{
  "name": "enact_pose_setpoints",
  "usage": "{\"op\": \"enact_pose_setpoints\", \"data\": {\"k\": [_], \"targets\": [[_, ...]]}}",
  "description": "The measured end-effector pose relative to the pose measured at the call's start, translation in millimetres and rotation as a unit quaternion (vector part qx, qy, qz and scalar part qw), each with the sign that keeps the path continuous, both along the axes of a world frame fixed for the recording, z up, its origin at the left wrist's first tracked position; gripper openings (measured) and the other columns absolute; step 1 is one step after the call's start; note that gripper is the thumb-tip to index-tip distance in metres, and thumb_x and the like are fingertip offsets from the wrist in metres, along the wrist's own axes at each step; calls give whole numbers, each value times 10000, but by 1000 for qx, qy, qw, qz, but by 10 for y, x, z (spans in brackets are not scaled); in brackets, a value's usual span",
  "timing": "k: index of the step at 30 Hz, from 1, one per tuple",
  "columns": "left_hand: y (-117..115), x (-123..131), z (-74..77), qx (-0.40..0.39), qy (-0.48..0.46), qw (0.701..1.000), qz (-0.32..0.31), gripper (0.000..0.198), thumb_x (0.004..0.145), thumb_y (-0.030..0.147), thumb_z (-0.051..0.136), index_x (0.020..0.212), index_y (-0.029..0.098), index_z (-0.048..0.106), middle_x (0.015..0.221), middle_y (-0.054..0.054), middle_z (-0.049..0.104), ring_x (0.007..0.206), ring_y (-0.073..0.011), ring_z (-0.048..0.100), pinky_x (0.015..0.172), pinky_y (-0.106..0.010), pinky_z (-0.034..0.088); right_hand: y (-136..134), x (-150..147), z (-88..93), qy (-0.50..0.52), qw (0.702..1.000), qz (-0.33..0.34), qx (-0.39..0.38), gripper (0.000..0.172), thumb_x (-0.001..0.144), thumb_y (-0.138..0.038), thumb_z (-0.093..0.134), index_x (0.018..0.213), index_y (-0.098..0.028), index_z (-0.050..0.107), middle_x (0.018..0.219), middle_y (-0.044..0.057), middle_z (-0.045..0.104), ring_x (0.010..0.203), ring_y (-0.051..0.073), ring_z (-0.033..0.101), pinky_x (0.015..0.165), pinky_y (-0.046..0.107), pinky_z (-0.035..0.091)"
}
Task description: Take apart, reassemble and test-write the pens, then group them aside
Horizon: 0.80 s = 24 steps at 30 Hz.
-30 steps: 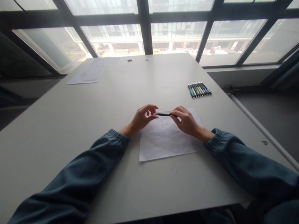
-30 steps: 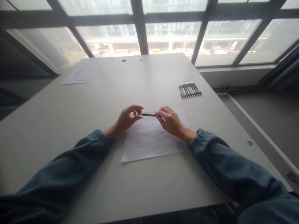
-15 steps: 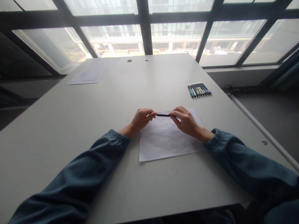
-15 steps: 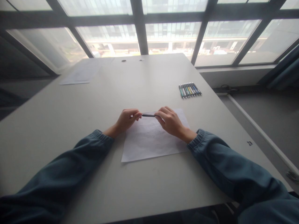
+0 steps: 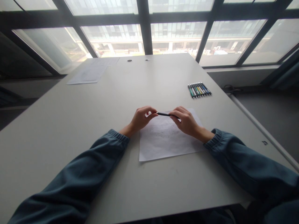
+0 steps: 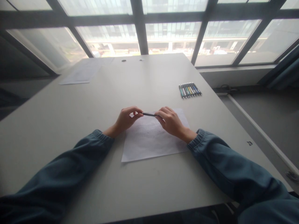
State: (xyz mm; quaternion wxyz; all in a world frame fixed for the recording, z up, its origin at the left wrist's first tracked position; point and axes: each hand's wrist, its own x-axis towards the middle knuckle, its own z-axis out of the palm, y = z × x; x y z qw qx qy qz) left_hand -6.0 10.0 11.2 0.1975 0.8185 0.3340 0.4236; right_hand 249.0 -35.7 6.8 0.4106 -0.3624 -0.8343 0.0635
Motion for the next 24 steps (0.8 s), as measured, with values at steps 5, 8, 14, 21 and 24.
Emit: {"op": "enact_pose_setpoints", "data": {"k": [5, 8, 14, 21, 24], "targets": [[29, 1, -16, -22, -5, 999, -31, 464, 826, 481, 778, 1157, 184, 644, 941, -57, 734, 787, -145, 657, 677, -253, 489, -21, -13, 37, 10, 1000, -2, 8, 159, 1008, -213, 521, 1038, -225, 677, 937, 77, 662, 886, 227, 598, 796, 382, 508], [34, -7, -13, -40, 21, 999, -31, 394, 900, 526, 672, 1083, 176, 664, 909, -52, 713, 779, -147, 638, 675, -254, 473, -25, -18, 51, 7, 1000, 0, 10, 154, 1007, -214, 524, 1033, -228, 675, 936, 78, 659, 886, 229, 597, 795, 386, 511], [22, -19, 2, -71, 92, 992, -54, 604, 1031, 559, 371, 674, 161, 652, 608, -7, 585, 592, -124, 533, 622, -253, 419, -10, -13, 26, 0, 1000, 5, 15, 140, 1001, -212, 539, 1038, -231, 673, 947, 76, 663, 895, 226, 603, 805, 387, 519], [4, -9, 36, -49, 76, 993, -72, 539, 1011, 542, 462, 682, 164, 660, 636, -19, 631, 613, -123, 566, 669, -250, 444, -13, -5, 30, -14, 1000, 8, 16, 146, 1008, -213, 531, 1036, -216, 674, 951, 83, 674, 891, 227, 607, 804, 385, 519], [-10, -7, 47, -41, 62, 994, -82, 515, 998, 531, 502, 678, 163, 666, 673, -39, 656, 636, -132, 588, 667, -258, 453, -12, -3, 29, -11, 1000, 8, 11, 154, 1010, -213, 526, 1033, -215, 678, 947, 83, 678, 887, 227, 609, 808, 384, 515]]}}
